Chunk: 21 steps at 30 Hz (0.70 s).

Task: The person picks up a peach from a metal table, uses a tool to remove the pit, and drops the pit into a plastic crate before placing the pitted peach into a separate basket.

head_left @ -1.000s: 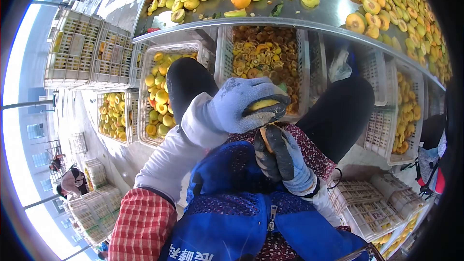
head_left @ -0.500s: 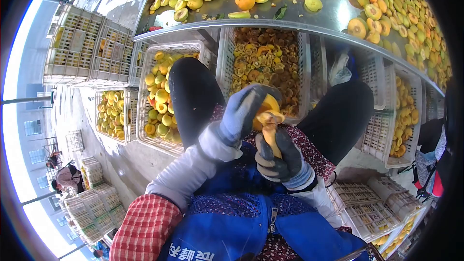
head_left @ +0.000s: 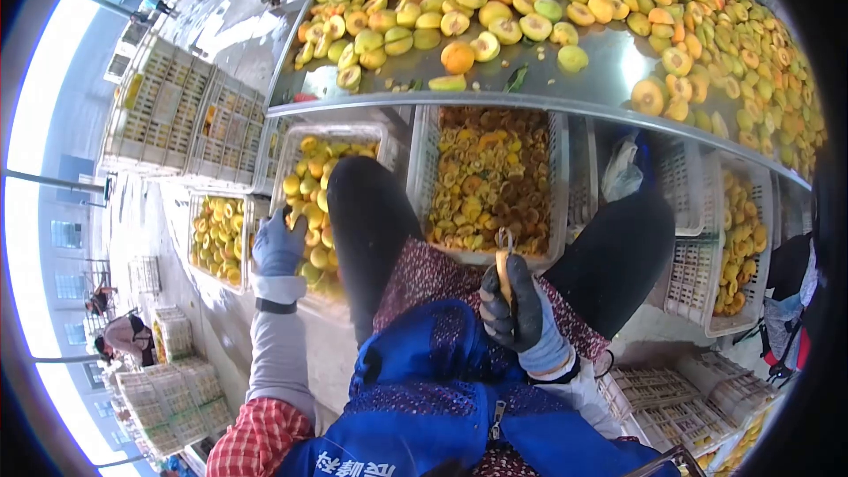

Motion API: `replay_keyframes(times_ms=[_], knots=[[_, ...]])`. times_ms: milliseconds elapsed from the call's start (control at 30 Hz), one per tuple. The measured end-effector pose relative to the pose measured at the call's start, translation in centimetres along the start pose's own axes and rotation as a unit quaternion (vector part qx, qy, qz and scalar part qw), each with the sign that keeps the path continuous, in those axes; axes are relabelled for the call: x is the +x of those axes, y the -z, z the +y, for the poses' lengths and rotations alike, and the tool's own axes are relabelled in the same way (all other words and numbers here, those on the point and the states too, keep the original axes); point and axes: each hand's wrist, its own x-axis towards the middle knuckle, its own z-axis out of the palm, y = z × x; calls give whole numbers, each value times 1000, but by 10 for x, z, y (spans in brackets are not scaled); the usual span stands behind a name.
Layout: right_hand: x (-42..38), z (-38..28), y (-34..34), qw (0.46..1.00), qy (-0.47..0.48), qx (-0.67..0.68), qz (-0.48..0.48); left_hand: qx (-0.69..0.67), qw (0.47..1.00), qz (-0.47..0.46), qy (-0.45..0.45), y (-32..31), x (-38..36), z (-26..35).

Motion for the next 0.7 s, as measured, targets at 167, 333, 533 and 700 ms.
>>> replay_keyframes(times_ms=[167,333,533,700], knots=[[19,7,10,993,57,-70,81,-249,959,25,-132,14,28,91],[23,-13,-3,981,36,-129,142,-124,964,-64,-225,17,102,245],[32,-18,13,970,105,-95,199,-12,939,-240,-247,-41,166,303],[31,-34,14,979,89,-85,160,-306,903,-77,-292,-26,117,277]])
